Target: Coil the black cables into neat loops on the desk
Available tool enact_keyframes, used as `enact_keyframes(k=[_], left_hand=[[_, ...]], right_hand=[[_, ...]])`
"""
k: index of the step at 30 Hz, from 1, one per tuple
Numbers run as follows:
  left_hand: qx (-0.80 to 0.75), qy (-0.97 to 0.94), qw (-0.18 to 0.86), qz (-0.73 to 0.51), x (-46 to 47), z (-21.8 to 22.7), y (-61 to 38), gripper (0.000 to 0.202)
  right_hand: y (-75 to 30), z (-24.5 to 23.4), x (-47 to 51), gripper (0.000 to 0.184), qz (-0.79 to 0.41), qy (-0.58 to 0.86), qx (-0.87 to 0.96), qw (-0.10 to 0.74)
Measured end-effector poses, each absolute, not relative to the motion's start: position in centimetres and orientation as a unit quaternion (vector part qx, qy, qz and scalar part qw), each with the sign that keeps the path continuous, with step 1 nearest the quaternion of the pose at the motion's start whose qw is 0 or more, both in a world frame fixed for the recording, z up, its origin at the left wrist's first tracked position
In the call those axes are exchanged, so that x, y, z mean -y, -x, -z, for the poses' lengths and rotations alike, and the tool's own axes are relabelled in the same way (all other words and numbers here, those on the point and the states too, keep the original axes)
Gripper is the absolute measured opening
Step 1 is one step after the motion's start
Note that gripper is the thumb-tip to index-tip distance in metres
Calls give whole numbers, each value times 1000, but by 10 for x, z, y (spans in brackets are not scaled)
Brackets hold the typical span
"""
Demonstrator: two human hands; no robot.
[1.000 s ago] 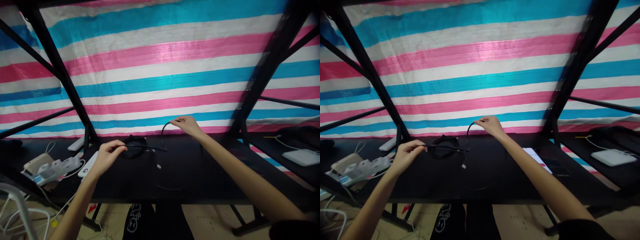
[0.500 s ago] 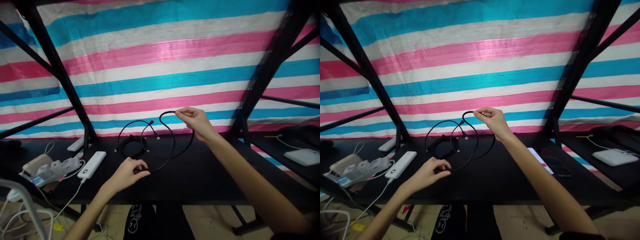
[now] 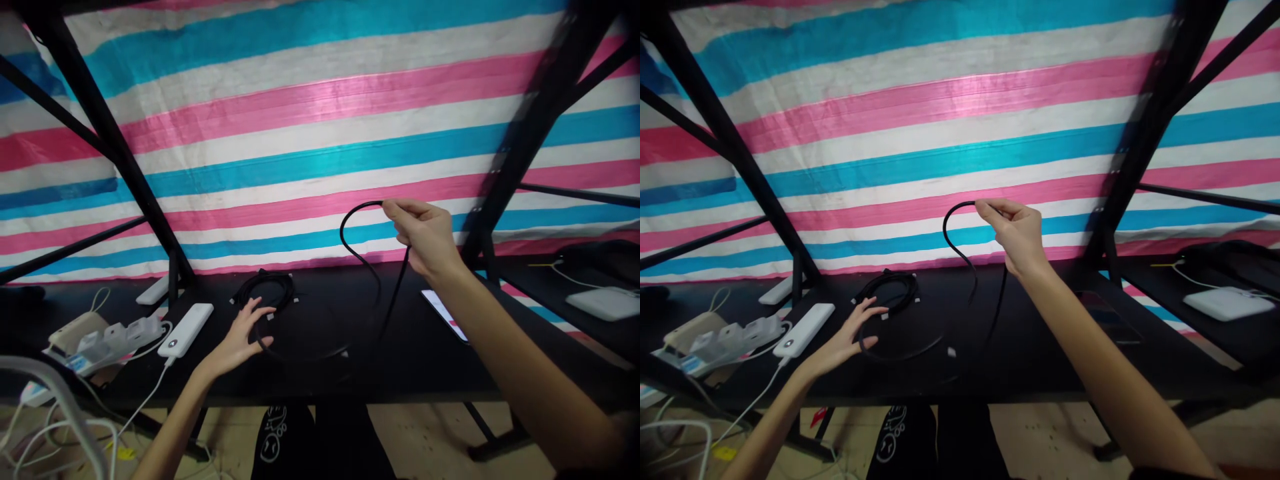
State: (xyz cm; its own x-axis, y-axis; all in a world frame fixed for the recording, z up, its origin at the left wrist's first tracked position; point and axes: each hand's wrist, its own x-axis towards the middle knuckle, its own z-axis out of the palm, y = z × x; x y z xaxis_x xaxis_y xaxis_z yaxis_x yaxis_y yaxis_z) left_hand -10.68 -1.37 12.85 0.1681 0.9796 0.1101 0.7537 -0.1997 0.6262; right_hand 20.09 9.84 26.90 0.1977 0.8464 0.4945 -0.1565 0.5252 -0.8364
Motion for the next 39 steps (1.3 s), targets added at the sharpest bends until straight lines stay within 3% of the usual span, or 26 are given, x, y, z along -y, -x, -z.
enact_keyframes(k=[5, 8, 10, 11, 14, 16, 18, 23, 25, 28, 32, 36, 39], left_hand=[[-521, -675, 420, -311, 22, -114, 92, 55], [-546, -591, 446, -393, 23, -96, 77, 46], [-598, -515, 410, -457, 23, -82, 63, 41], [-619, -478, 387, -489, 22, -75, 56, 47], [-640, -371, 352, -574, 19, -57, 38, 95], [-638, -290, 382, -603, 15, -50, 34, 104], [-613, -206, 446, -618, 11, -51, 37, 94], [-537, -144, 564, -611, 0, -69, 52, 31], [-521, -141, 596, -594, -2, -75, 54, 21], [-485, -193, 574, -631, -3, -81, 52, 26], [-452, -327, 478, -679, -5, -99, 42, 38], [-451, -448, 427, -643, -10, -132, 30, 35], [-444, -506, 380, -634, -11, -154, 15, 27]], right_hand=[[-197, -268, -94, 15, -329, 324, 508, 727], [-199, -267, -94, 15, -310, 319, 523, 727], [-200, -265, -93, 18, -311, 320, 528, 722], [-200, -263, -91, 20, -314, 321, 528, 721], [-197, -259, -85, 25, -319, 315, 526, 723], [-195, -259, -79, 26, -320, 306, 533, 721], [-195, -260, -73, 26, -329, 290, 541, 718], [-203, -265, -66, 25, -390, 230, 540, 710], [-209, -264, -67, 27, -404, 218, 551, 697], [-218, -259, -69, 24, -388, 216, 630, 637], [-217, -251, -65, 14, -347, 227, 782, 465], [-196, -241, -56, 18, -354, 224, 857, 299], [-175, -229, -48, 17, -291, 256, 874, 293]])
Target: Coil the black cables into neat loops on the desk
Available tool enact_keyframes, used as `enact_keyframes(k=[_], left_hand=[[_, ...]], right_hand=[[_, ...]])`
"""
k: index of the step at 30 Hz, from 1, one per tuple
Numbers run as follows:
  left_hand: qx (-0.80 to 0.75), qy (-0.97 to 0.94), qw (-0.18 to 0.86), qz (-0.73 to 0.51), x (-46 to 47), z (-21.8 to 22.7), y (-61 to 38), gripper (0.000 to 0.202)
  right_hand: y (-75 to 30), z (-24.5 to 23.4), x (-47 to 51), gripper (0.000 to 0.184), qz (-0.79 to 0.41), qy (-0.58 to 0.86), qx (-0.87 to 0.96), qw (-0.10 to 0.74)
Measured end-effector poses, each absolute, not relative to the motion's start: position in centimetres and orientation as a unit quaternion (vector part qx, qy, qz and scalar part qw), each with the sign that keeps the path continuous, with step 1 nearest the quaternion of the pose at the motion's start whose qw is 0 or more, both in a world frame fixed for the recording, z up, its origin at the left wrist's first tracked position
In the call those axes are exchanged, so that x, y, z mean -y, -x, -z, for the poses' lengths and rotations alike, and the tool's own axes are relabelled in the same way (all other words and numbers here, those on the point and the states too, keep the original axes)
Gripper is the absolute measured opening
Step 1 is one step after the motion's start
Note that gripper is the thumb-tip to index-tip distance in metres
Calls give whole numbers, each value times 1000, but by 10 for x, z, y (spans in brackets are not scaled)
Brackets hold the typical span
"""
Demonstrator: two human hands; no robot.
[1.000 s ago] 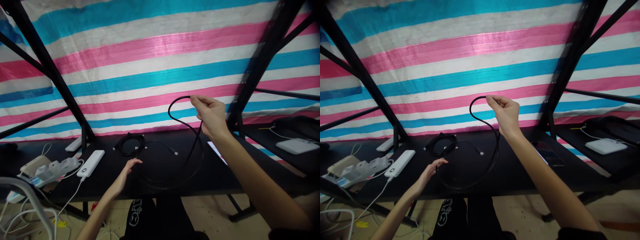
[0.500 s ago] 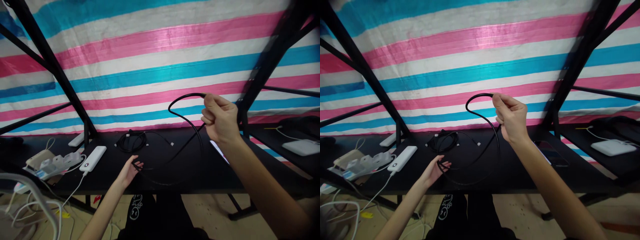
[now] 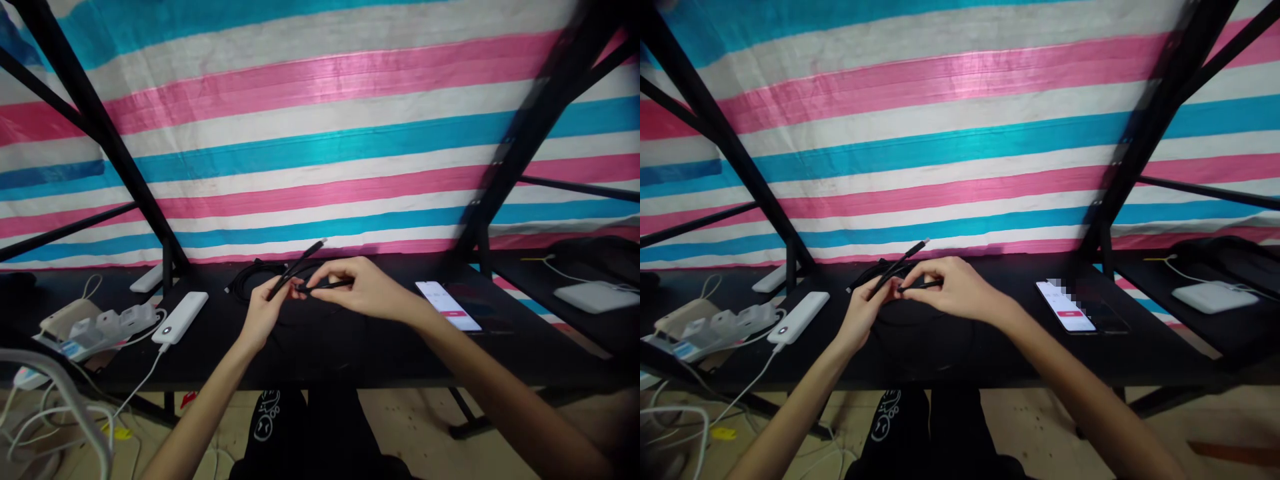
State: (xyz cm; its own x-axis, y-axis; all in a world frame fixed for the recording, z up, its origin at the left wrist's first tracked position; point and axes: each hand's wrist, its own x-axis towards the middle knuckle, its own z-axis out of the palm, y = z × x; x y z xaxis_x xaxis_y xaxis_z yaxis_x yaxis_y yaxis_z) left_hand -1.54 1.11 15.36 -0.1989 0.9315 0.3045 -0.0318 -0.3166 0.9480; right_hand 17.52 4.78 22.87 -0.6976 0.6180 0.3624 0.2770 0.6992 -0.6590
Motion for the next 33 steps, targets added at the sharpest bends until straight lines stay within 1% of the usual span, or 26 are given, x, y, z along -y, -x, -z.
enact_keyframes(k=[2, 4, 6, 8, 10, 13, 14, 15, 16, 18, 19, 20, 22, 24, 26, 28, 29, 30, 32, 33], left_hand=[[-439, -498, 375, -647, -9, -163, 4, 24], [-426, -460, 411, -662, -6, -170, -8, 28], [-400, -422, 456, -674, -3, -174, -16, 31], [-372, -419, 466, -685, -2, -177, -18, 31], [-364, -465, 425, -686, -1, -180, -14, 30], [-384, -581, 319, -643, 3, -186, 3, 25], [-390, -612, 286, -626, 6, -188, 10, 23], [-393, -633, 259, -614, 8, -190, 16, 22], [-393, -644, 241, -610, 10, -193, 22, 22], [-385, -647, 227, -618, 14, -197, 29, 21], [-376, -647, 231, -622, 15, -198, 30, 21], [-365, -646, 237, -627, 16, -199, 29, 19], [-342, -642, 243, -642, 16, -200, 26, 17], [-330, -624, 238, -667, 16, -199, 22, 15], [-338, -587, 245, -694, 14, -197, 20, 13], [-359, -525, 275, -721, 12, -195, 22, 13], [-367, -488, 296, -735, 11, -194, 24, 14], [-373, -454, 317, -745, 10, -193, 26, 16], [-380, -404, 351, -754, 5, -188, 29, 20], [-384, -391, 360, -755, 3, -184, 30, 20]], right_hand=[[-163, -218, -41, 16, -203, 284, 870, 348], [-154, -207, -33, 17, -107, 271, 872, 393], [-148, -195, -23, 22, -36, 233, 884, 403], [-147, -183, -13, 26, -6, 208, 900, 383], [-150, -174, -5, 27, -3, 189, 918, 348], [-165, -167, -1, 30, 1, 143, 944, 297], [-172, -167, -2, 31, 4, 146, 940, 308], [-180, -169, -4, 34, 4, 167, 924, 344], [-187, -170, -6, 38, -1, 202, 895, 398], [-198, -172, -13, 54, -32, 291, 814, 502], [-201, -171, -17, 64, -66, 331, 780, 527], [-202, -169, -21, 75, -115, 362, 762, 524], [-201, -162, -28, 89, -245, 392, 757, 462], [-200, -155, -33, 89, -359, 384, 748, 405], [-201, -151, -33, 78, -422, 349, 737, 396], [-206, -151, -28, 71, -457, 291, 740, 399], [-208, -153, -25, 74, -465, 264, 748, 394], [-209, -155, -22, 83, -463, 249, 757, 388], [-209, -159, -16, 103, -421, 269, 768, 400], [-206, -161, -15, 105, -390, 298, 762, 423]])
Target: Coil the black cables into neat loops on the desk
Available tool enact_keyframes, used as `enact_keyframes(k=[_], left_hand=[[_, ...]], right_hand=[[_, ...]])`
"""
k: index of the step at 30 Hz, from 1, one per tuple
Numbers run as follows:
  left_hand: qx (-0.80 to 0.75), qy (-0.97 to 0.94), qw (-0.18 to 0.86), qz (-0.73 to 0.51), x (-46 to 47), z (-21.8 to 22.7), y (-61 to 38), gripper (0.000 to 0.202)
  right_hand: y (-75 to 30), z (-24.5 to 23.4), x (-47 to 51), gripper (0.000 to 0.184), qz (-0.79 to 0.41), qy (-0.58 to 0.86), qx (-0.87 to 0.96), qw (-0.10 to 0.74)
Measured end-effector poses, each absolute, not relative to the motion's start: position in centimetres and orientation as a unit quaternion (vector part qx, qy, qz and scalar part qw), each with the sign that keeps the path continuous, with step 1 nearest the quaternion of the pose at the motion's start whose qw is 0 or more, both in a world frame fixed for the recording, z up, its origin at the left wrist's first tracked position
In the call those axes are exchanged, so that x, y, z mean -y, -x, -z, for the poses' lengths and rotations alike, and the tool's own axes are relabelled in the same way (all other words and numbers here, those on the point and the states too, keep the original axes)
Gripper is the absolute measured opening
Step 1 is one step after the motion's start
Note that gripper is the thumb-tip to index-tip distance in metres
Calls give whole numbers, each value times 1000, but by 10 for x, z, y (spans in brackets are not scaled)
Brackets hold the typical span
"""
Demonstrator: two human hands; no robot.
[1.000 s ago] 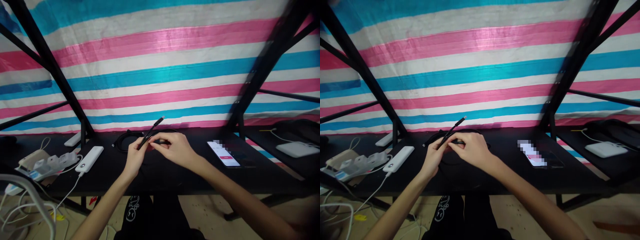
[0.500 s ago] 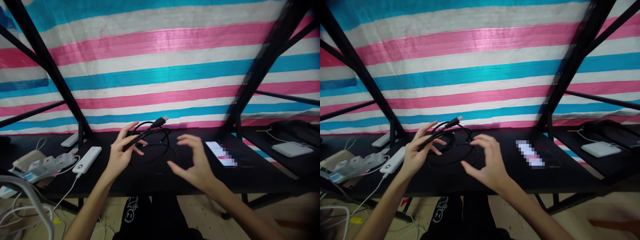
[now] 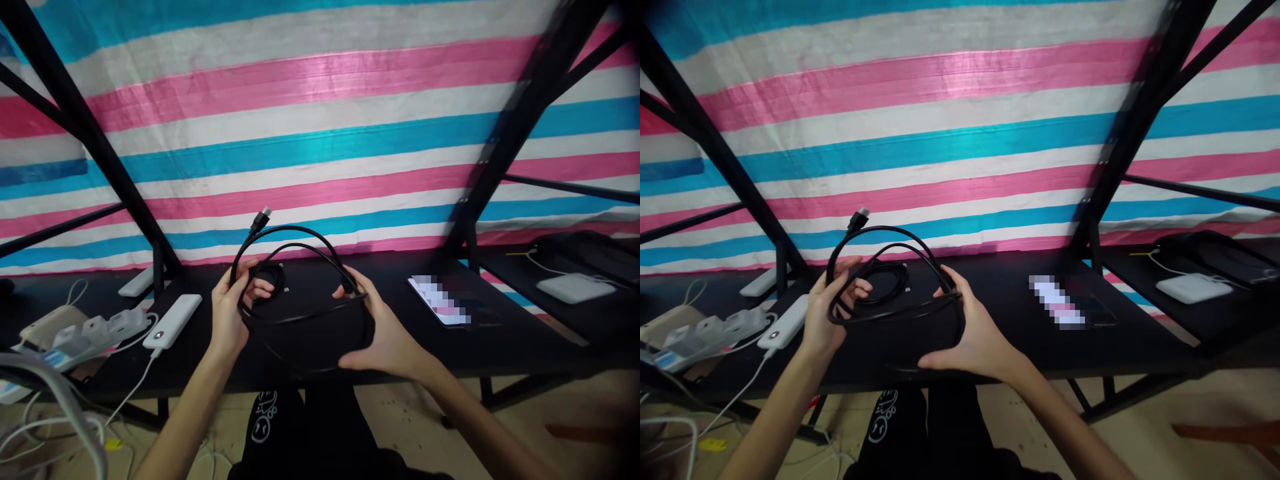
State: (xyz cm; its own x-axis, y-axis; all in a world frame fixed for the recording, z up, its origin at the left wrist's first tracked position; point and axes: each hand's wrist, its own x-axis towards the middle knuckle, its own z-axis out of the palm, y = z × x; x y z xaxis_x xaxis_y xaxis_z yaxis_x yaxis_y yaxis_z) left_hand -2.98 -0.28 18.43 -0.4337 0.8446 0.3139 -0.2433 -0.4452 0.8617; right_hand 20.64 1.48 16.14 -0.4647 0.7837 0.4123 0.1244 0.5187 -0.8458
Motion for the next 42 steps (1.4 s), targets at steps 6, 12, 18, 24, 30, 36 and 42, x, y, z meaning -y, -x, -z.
enact_keyframes(k=[6, 12, 18, 24, 30, 36, 42], left_hand=[[-426, -406, 436, -681, -7, -166, 18, 35], [-407, -412, 609, -542, -4, -161, 11, 55], [-386, -475, 576, -542, -7, -156, 16, 52], [-403, -545, 531, -508, -8, -169, 17, 45], [-424, -558, 556, -447, 7, -180, 11, 79], [-473, -504, 602, -400, 32, -189, 0, 118], [-509, -583, 489, -403, 48, -180, -9, 129]], right_hand=[[-189, -170, -27, 36, -424, 409, 657, 470], [-194, -178, -42, 44, -561, 413, 604, 387], [-201, -176, -43, 48, -568, 386, 673, 273], [-196, -176, -40, 39, -485, 458, 705, 239], [-195, -176, -49, 33, -340, 530, 746, 216], [-195, -172, -49, 28, -178, 556, 793, 175], [-189, -177, -39, 33, -38, 603, 784, 143]])
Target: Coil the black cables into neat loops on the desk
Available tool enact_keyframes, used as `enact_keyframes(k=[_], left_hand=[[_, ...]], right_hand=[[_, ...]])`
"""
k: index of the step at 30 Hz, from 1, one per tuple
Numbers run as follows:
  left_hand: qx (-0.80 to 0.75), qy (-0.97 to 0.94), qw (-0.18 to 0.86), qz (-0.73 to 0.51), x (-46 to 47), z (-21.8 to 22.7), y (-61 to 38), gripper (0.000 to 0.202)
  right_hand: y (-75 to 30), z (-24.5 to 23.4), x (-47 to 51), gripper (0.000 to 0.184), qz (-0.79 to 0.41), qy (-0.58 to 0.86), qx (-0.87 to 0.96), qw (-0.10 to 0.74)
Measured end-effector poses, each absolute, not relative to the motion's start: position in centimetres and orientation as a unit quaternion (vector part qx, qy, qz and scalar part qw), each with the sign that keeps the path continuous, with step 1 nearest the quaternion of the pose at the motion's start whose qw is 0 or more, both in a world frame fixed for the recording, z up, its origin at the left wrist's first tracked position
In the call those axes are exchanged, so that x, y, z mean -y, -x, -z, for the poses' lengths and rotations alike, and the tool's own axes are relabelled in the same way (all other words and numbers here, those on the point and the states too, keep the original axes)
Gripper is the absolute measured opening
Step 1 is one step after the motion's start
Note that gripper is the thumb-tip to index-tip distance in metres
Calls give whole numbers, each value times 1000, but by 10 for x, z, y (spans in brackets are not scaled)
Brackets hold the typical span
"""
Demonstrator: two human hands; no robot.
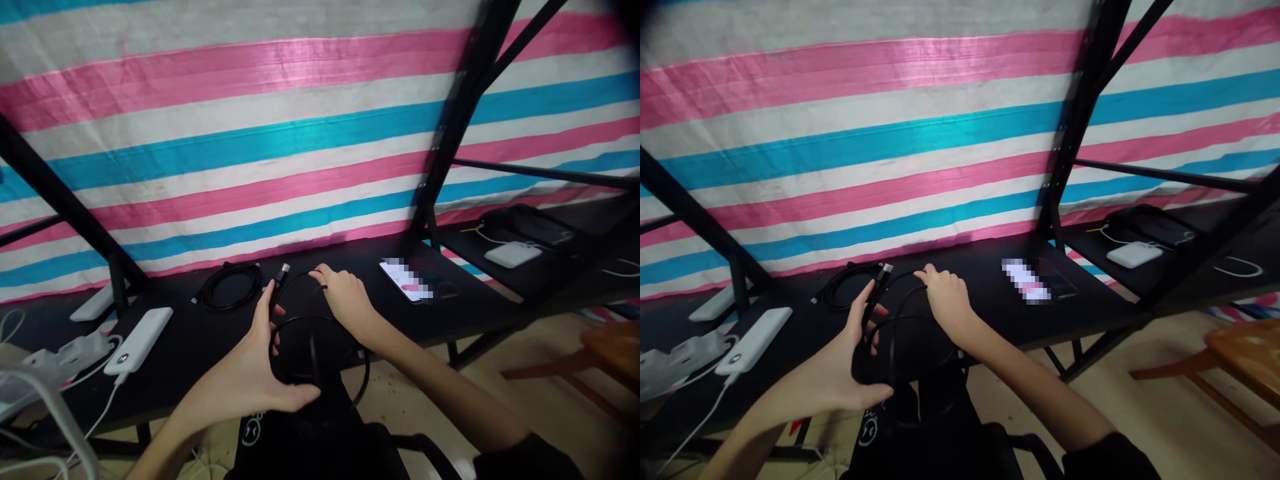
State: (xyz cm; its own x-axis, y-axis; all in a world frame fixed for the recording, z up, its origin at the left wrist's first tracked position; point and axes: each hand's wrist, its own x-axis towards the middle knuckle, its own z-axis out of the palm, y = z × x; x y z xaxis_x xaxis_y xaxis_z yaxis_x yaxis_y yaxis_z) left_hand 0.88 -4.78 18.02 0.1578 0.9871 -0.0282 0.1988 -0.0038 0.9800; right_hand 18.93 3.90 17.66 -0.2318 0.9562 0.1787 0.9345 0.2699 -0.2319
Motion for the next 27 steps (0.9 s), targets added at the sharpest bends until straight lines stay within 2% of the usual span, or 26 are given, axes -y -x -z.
enact_keyframes(k=[6, 9, 12, 15, 17, 20, 23, 25, 26, 27], left_hand=[[-545, -650, 392, -357, 54, -179, -20, 102], [-562, -635, 348, -399, 42, -178, -17, 85], [-550, -586, 416, -425, 20, -174, -6, 52], [-507, -529, 518, -441, 2, -169, 3, 37], [-490, -492, 528, -488, -4, -166, 4, 37], [-493, -452, 505, -546, -7, -165, 1, 40], [-500, -440, 472, -577, -6, -166, -4, 39], [-504, -433, 462, -587, -4, -168, -8, 36], [-500, -429, 463, -592, -3, -170, -9, 36], [-493, -426, 468, -597, -3, -171, -11, 36]], right_hand=[[-191, -177, -40, 32, -35, 620, 766, 167], [-200, -184, -44, 31, -147, 565, 777, 236], [-213, -192, -51, 28, -352, 465, 759, 289], [-219, -193, -54, 48, -439, 405, 735, 323], [-219, -189, -51, 67, -431, 394, 744, 324], [-216, -183, -41, 88, -414, 398, 769, 279], [-214, -182, -29, 92, -417, 400, 776, 252], [-211, -182, -23, 98, -357, 409, 796, 267], [-210, -181, -21, 96, -309, 413, 807, 287], [-209, -179, -21, 83, -258, 415, 814, 313]])
